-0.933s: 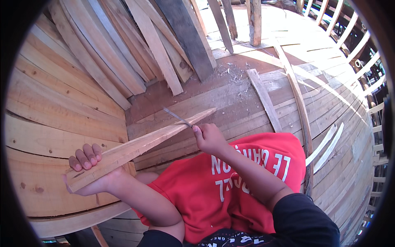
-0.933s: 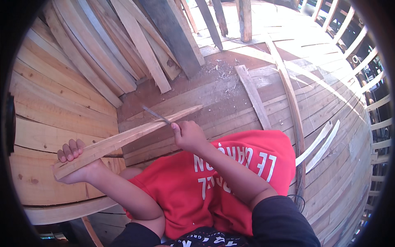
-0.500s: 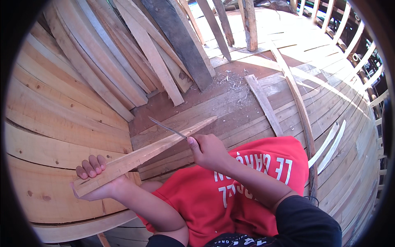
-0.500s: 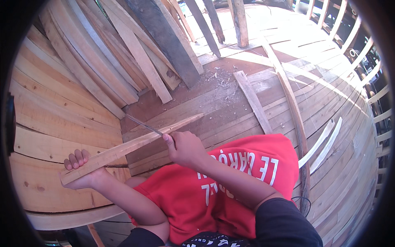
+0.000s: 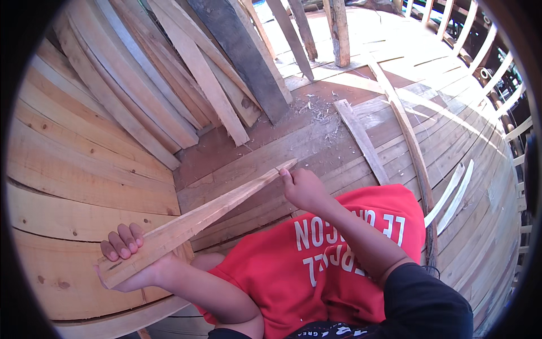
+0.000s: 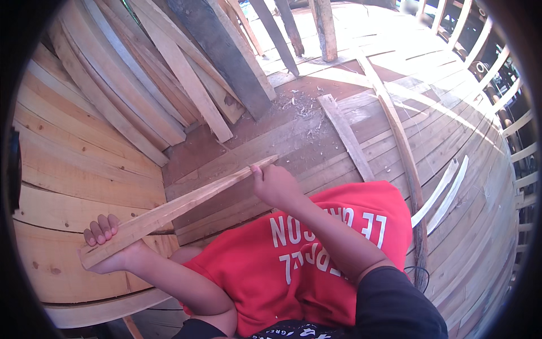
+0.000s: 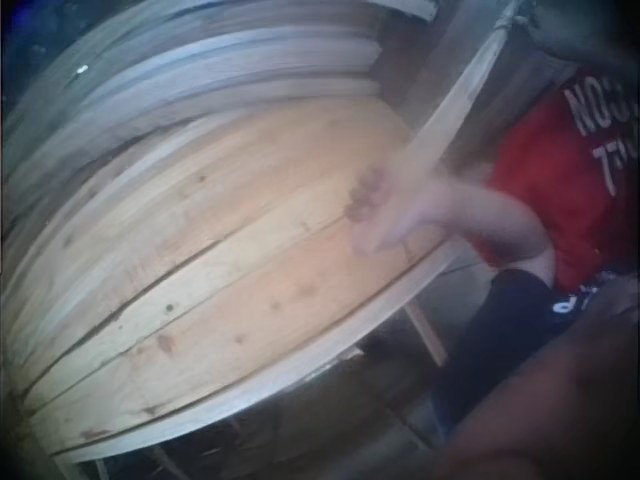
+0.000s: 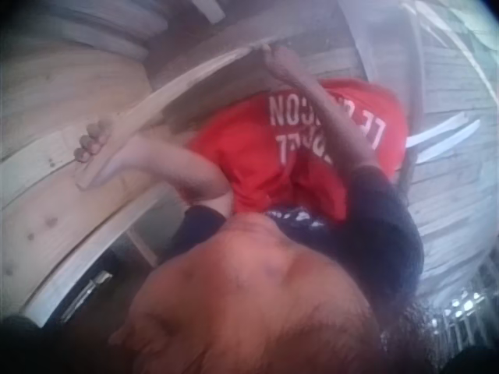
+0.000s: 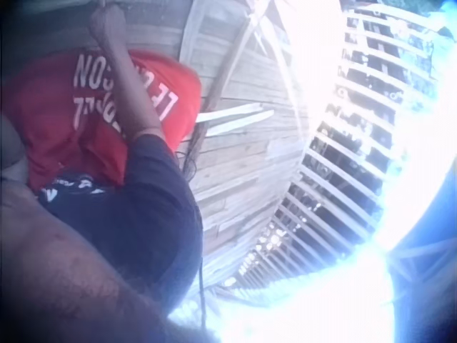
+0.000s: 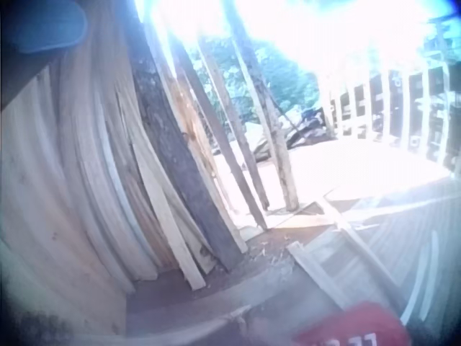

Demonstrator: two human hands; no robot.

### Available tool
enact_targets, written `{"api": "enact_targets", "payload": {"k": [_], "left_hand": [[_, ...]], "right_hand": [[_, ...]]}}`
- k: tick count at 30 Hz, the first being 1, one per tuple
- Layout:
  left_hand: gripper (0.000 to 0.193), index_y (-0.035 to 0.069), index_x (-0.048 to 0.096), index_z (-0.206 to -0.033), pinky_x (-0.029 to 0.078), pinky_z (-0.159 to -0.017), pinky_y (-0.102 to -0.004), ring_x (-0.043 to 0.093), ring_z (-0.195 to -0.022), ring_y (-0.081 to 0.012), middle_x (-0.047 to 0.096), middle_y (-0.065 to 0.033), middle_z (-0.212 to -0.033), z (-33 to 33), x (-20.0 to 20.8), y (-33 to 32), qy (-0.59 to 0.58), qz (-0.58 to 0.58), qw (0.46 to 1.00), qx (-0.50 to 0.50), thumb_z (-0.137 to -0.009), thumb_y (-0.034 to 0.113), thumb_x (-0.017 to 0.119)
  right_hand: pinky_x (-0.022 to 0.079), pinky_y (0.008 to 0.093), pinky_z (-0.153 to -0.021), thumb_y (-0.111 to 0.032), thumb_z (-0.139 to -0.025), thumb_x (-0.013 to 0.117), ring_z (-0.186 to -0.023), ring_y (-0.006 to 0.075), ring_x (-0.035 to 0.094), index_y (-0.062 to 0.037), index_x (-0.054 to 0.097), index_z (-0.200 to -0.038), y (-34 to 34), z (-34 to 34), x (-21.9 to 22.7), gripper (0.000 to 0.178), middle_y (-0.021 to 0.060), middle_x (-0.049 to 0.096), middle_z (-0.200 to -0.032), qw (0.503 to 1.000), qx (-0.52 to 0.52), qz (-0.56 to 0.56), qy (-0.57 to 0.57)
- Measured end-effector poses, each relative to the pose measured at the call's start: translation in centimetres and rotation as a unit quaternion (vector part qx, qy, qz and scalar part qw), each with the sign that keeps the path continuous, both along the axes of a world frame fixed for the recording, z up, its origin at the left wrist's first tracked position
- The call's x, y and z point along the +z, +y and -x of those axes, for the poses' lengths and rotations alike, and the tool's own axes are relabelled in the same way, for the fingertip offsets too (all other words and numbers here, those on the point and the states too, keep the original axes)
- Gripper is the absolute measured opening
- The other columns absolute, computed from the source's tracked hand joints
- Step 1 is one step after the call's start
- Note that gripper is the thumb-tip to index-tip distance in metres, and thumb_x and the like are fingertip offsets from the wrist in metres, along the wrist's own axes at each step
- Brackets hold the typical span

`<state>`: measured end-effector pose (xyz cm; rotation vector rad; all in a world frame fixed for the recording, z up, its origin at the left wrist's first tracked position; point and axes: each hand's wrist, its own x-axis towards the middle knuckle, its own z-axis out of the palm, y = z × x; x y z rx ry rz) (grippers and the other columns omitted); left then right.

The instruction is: The person sits on the floor of a wooden structure and carves a small piece of wood using a knife. They hold the wood in their left hand and use the knife in their right hand to shave off thin layers, shaping the wood into a pointed form.

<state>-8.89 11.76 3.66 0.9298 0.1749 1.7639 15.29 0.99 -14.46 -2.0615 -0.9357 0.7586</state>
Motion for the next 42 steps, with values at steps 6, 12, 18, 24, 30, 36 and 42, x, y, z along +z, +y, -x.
{"api": "enact_targets", "payload": {"k": [6, 12, 18, 24, 30, 36, 42], "left_hand": [[0.038, 0.012, 0.045, -0.064, 0.035, -0.047, -0.0258, 0.04, -0.049, -0.0125, 0.044, -0.0009, -0.056, 0.1, -0.4, 0.0, 0.0, -0.004, 1.0, -0.022, -0.091, 0.039, 0.042], [0.038, 0.012, 0.045, -0.064, 0.036, -0.047, -0.0258, 0.041, -0.05, -0.0123, 0.043, -0.001, -0.056, 0.8, -0.6, 0.2, 0.006, 0.004, 1.0, -0.019, -0.091, 0.038, 0.041], [0.041, 0.012, 0.047, -0.067, 0.035, -0.047, -0.0245, 0.04, -0.05, -0.012, 0.043, -0.0009, -0.055, -0.6, 0.2, -1.0, 0.007, -0.05, 0.998, -0.036, -0.093, 0.043, 0.04], [0.046, 0.011, 0.047, -0.068, 0.035, -0.047, -0.0243, 0.041, -0.05, -0.0127, 0.046, -0.0022, -0.055, -1.3, -0.1, -1.0, 0.0, -0.049, 0.997, -0.065, -0.095, 0.047, 0.038], [0.044, 0.012, 0.049, -0.065, 0.037, -0.048, -0.0239, 0.041, -0.05, -0.0124, 0.044, -0.0013, -0.054, -2.0, 0.4, -3.1, 0.02, -0.074, 0.995, -0.065, -0.094, 0.044, 0.037], [0.051, 0.01, 0.052, -0.07, 0.037, -0.048, -0.0247, 0.043, -0.049, -0.0141, 0.047, -0.004, -0.055, -2.2, 0.8, -3.7, 0.009, -0.128, 0.986, -0.104, -0.096, 0.049, 0.034], [0.053, 0.011, 0.05, -0.065, 0.033, -0.043, -0.024, 0.039, -0.045, -0.0136, 0.044, -0.0035, -0.052, -2.7, 0.3, -4.0, -0.006, -0.054, 0.998, -0.03, -0.095, 0.052, 0.034]], "right_hand": [[0.048, 0.0553, -0.072, -0.041, -0.102, 0.037, -0.074, 0.05, 0.062, 0.0067, 0.06, -0.071, 0.4, 2.4, -0.2, 0.062, 0.0294, 0.063, -0.071, 0.996, 0.06, -0.009, 0.065], [0.046, 0.056, -0.065, -0.037, -0.103, 0.033, -0.066, 0.0488, 0.06, 0.0044, 0.058, -0.064, -0.1, 4.4, -0.9, 0.062, 0.0296, 0.057, -0.062, 0.994, 0.01, -0.093, -0.047], [0.05, 0.0565, -0.07, -0.032, -0.1, 0.034, -0.071, 0.046, 0.064, 0.0028, 0.065, -0.07, 0.8, 2.9, 0.4, 0.056, 0.0272, 0.064, -0.071, 0.996, -0.023, -0.01, -0.089], [0.049, 0.0557, -0.083, -0.032, -0.097, 0.033, -0.087, 0.0498, 0.063, 0.0049, 0.066, -0.082, 0.1, -1.6, -6.8, 0.052, 0.0325, 0.065, -0.087, 0.993, -0.021, 0.037, -0.114], [0.048, 0.0549, -0.087, -0.028, -0.097, 0.032, -0.09, 0.0499, 0.062, 0.0071, 0.065, -0.088, 0.1, 2.2, -3.1, 0.05, 0.0336, 0.064, -0.091, 0.998, -0.045, 0.034, -0.031], [0.047, 0.055, -0.084, -0.031, -0.096, 0.033, -0.091, 0.0524, 0.06, 0.0106, 0.063, -0.087, -0.1, 0.4, -5.0, 0.052, 0.0368, 0.061, -0.091, 0.996, -0.004, -0.01, -0.084], [0.049, 0.0555, -0.084, -0.031, -0.097, 0.033, -0.092, 0.0492, 0.062, 0.0073, 0.065, -0.088, -0.8, 1.5, -2.8, 0.051, 0.0338, 0.064, -0.095, 0.998, -0.038, -0.027, 0.035]]}}
